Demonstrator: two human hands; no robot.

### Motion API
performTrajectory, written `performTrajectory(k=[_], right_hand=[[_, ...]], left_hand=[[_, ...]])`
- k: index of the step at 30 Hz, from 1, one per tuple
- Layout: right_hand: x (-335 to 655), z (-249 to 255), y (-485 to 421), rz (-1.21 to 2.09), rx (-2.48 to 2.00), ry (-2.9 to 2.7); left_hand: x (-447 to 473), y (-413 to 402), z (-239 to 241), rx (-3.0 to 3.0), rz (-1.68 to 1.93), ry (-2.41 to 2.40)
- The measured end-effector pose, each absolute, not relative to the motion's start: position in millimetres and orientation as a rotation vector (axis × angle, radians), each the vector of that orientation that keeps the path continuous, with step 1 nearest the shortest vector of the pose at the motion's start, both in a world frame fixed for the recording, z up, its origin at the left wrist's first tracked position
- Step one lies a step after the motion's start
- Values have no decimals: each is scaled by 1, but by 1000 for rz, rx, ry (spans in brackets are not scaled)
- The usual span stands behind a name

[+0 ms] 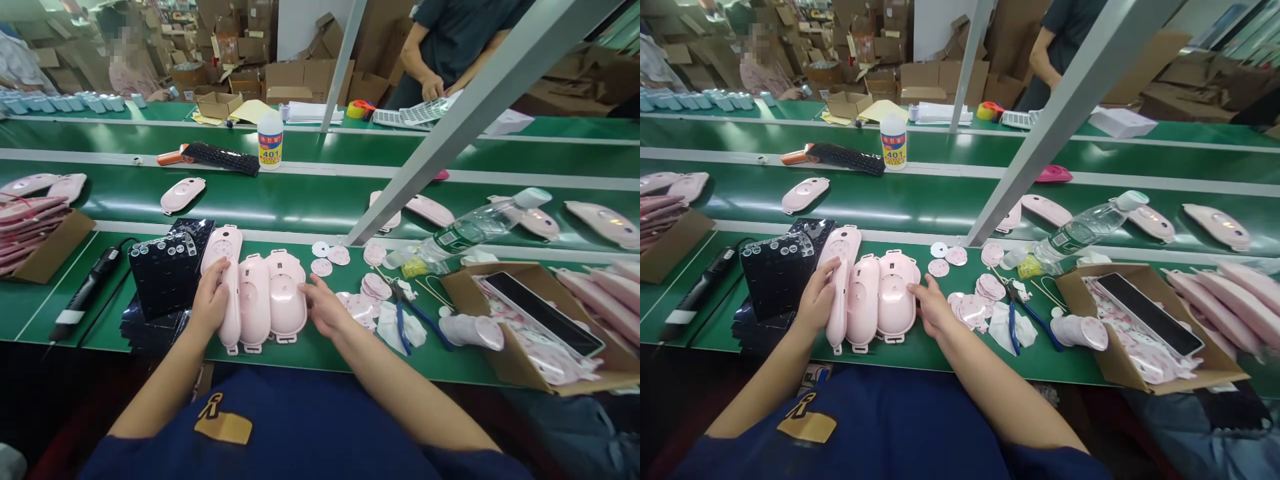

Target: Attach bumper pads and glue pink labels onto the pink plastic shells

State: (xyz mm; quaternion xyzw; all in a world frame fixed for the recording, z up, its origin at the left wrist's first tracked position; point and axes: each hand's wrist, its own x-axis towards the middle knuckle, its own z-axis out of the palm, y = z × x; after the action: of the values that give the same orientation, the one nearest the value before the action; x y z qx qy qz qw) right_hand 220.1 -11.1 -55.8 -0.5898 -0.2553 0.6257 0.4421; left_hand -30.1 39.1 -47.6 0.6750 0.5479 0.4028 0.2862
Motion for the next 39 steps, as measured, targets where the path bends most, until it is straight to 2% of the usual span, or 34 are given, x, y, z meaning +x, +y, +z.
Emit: performTrajectory(k=[7,15,25,28,35,39], right_hand=[[209,-45,-5,1639,-1370,-597],[270,-40,-19,1547,-1583,-743],[284,-24,-26,805,-2104,-1284],[282,-24,-35,752,-2125,-1425],[299,-50,-67,826,-2031,-1286],[312,-62,-74,821,-1884,-1228]], left_hand=[[-20,40,-50,1767,1020,1395],[40,22,-49,2073,707,1306],[55,33,-41,2196,591,1230],[46,31,-41,2217,590,1232],[-17,16,-36,2298,768,1356],[-82,33,-25,2053,1127,1868]])
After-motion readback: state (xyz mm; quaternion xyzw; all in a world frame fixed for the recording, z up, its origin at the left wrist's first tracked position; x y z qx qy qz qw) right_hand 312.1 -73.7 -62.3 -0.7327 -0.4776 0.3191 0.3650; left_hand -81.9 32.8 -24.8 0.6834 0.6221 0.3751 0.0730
